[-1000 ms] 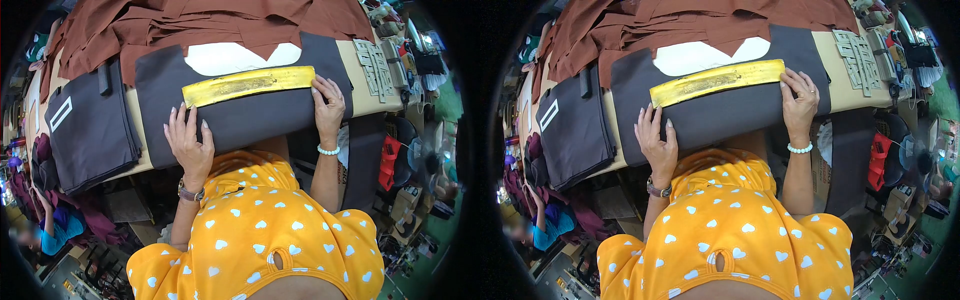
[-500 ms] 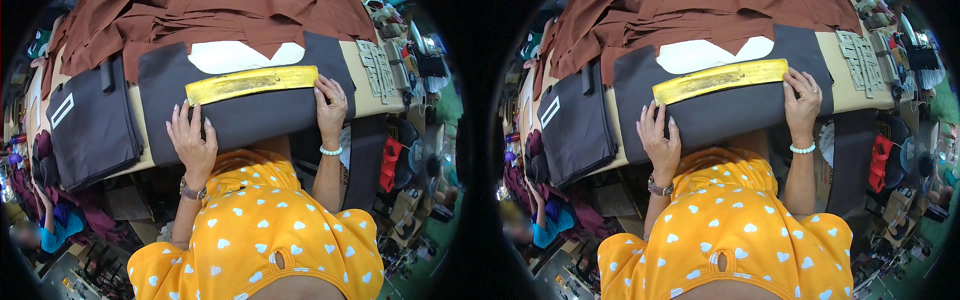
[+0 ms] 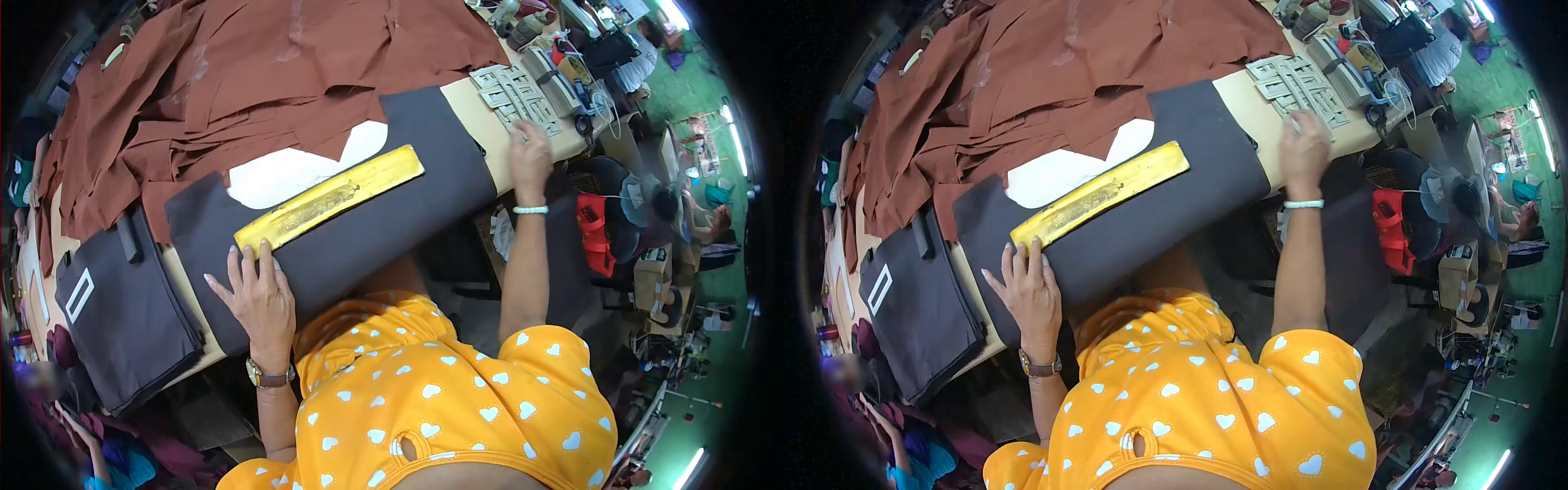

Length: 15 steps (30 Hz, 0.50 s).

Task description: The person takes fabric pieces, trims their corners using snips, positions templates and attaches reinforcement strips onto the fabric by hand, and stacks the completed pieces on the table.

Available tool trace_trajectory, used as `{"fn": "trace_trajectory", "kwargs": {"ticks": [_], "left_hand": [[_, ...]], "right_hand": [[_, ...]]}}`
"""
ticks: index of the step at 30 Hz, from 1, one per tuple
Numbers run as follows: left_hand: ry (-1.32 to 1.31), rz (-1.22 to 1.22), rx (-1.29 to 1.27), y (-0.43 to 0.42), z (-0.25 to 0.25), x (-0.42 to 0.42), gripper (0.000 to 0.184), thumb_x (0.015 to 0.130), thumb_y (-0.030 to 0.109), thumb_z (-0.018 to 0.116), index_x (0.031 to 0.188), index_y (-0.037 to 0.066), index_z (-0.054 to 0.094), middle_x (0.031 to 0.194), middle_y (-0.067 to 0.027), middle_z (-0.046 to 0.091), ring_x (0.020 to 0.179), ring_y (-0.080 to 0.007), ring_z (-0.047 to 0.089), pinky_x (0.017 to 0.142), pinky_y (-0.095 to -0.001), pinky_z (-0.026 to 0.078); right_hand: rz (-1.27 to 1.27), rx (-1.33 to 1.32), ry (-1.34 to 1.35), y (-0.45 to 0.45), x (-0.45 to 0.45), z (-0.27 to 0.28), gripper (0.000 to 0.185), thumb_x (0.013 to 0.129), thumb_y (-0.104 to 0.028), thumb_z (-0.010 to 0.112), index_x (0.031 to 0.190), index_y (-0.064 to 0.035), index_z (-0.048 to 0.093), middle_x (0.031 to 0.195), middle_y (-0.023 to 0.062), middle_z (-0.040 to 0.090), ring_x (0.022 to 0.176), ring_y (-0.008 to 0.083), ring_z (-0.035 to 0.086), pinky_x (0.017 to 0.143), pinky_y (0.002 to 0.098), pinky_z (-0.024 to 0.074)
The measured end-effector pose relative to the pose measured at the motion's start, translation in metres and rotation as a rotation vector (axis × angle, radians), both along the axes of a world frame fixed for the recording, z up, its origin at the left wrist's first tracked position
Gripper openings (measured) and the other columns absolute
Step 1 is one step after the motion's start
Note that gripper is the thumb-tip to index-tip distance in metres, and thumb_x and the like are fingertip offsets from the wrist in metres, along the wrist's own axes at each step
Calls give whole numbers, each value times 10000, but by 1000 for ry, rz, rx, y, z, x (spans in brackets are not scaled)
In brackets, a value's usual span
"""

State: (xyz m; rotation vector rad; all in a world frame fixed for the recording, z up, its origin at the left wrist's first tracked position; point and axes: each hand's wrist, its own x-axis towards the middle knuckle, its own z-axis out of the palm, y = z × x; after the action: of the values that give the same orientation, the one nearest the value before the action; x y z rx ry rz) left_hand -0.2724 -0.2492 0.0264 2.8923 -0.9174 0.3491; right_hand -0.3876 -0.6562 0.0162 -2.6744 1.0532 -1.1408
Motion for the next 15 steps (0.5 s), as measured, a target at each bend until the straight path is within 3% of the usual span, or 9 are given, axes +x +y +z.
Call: {"fn": "trace_trajectory", "kwargs": {"ticks": [2, 5, 8, 12, 14, 15], "left_hand": [[-11, 1, 6, -2, 0, 3, 316, 870, 132, 504, 1179, 91, 557, 1133, -97, 543, 1187, -285, 430, 1033, -604, 165], [-31, -3, -11, -3, -1, 4, 307, 857, 124, 519, 1156, 77, 571, 1094, -102, 543, 1179, -286, 437, 1028, -608, 178], [-22, -18, -12, -3, 0, 5, 307, 842, 110, 534, 1143, 62, 575, 1076, -113, 538, 1171, -288, 440, 1019, -608, 202], [-10, -67, -57, -4, 2, 9, 283, 812, 91, 559, 1088, 37, 582, 1062, -122, 532, 1144, -293, 450, 999, -564, 265], [24, -94, -110, -5, 8, 13, 265, 796, 80, 570, 1055, 24, 583, 1061, -125, 531, 1128, -298, 455, 985, -528, 300], [-6, -137, -138, -6, 10, 17, 249, 782, 77, 583, 1020, 5, 580, 1042, -135, 539, 1077, -296, 485, 923, -431, 378]], "right_hand": [[-210, 37, 119, -20, -24, 4, 271, 776, -194, 617, 964, 0, 644, 1021, 167, 620, 958, 321, 576, 857, 393, 433], [-201, 27, 117, -43, -54, -11, 335, 794, -282, 628, 995, -14, 637, 1029, 177, 620, 972, 332, 575, 852, 397, 437], [-203, 197, 87, -40, -59, -10, 364, 811, -323, 609, 1020, -26, 629, 981, 183, 634, 946, 339, 588, 829, 412, 444], [-274, 118, 201, -53, -64, -10, 296, 890, -269, 480, 1038, -40, 593, 924, 243, 620, 876, 413, 589, 741, 483, 448], [-277, 13, 54, -43, -56, -1, 252, 893, -210, 475, 1025, -24, 583, 901, 258, 615, 836, 428, 591, 699, 485, 458], [-185, -22, -32, -37, -51, 3, 241, 893, -186, 492, 1036, -15, 585, 898, 252, 621, 828, 401, 609, 692, 455, 470]]}}
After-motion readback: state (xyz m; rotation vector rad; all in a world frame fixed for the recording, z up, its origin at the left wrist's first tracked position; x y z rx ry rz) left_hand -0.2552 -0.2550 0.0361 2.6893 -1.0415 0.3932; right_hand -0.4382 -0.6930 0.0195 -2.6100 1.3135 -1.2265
